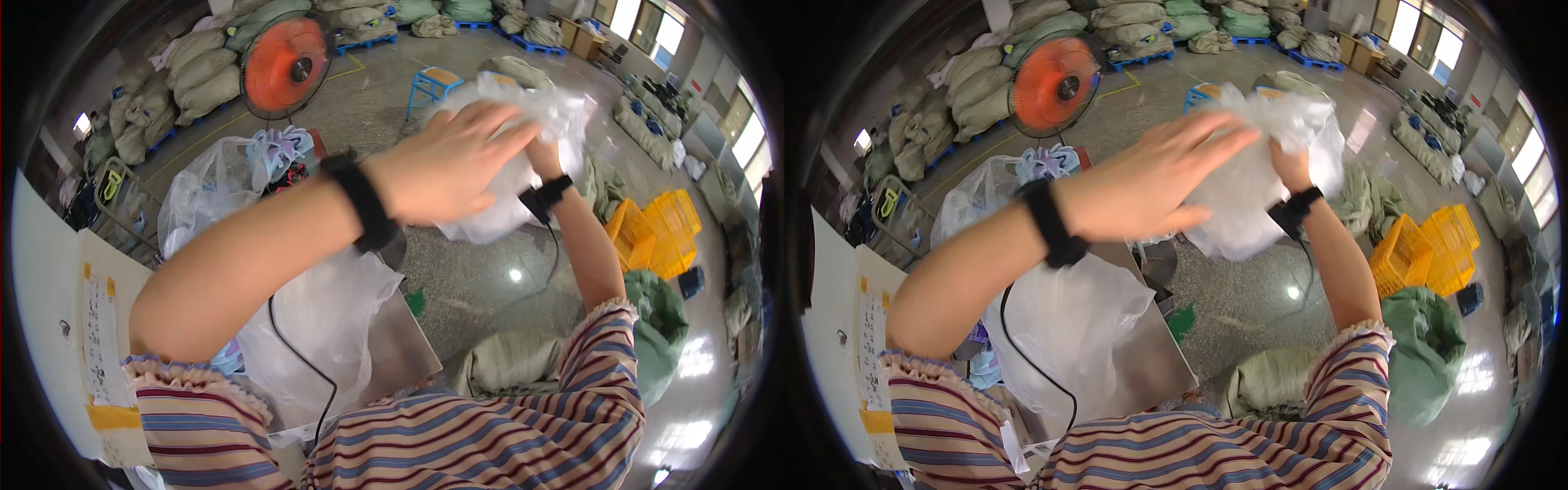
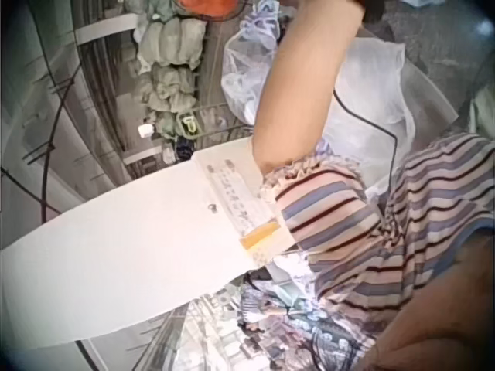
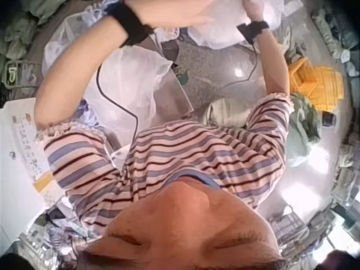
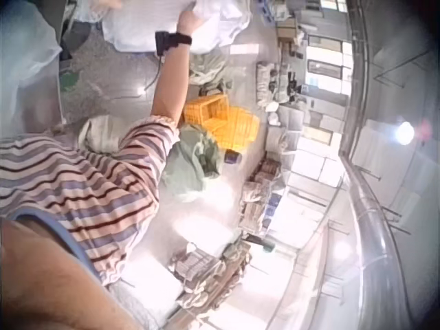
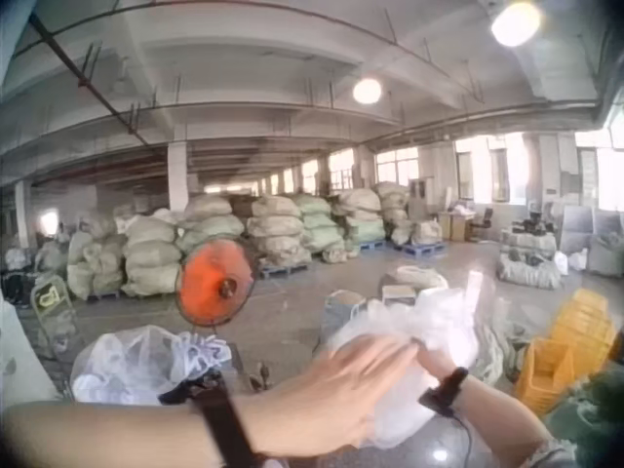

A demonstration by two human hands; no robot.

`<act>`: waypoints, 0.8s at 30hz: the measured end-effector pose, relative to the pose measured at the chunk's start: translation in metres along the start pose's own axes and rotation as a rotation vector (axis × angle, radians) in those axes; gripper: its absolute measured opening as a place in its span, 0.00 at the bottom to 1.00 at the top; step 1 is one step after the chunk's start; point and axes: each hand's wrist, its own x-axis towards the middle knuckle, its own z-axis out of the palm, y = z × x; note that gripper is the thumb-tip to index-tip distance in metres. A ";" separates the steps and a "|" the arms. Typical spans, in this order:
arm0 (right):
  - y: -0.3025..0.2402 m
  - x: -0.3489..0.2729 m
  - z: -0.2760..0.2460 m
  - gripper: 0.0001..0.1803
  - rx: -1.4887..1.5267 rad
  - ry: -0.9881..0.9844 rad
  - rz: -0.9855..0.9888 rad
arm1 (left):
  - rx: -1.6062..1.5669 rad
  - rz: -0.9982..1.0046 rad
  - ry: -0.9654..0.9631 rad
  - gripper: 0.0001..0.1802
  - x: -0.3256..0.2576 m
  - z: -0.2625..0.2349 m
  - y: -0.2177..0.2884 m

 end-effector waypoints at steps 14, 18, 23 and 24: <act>0.348 0.144 -0.007 0.51 -0.162 -0.202 0.707 | 0.483 -1.308 0.117 0.22 -0.307 -0.101 0.177; 0.302 0.105 0.090 0.46 -0.177 -0.400 0.930 | 0.537 -1.802 0.213 0.17 -0.358 -0.106 0.287; 0.167 0.101 0.171 0.30 0.092 -0.547 0.728 | 0.233 -2.106 0.798 0.14 -0.441 -0.064 0.406; 0.112 0.110 0.196 0.27 0.160 -0.584 0.656 | 0.252 -2.120 0.809 0.14 -0.450 -0.054 0.425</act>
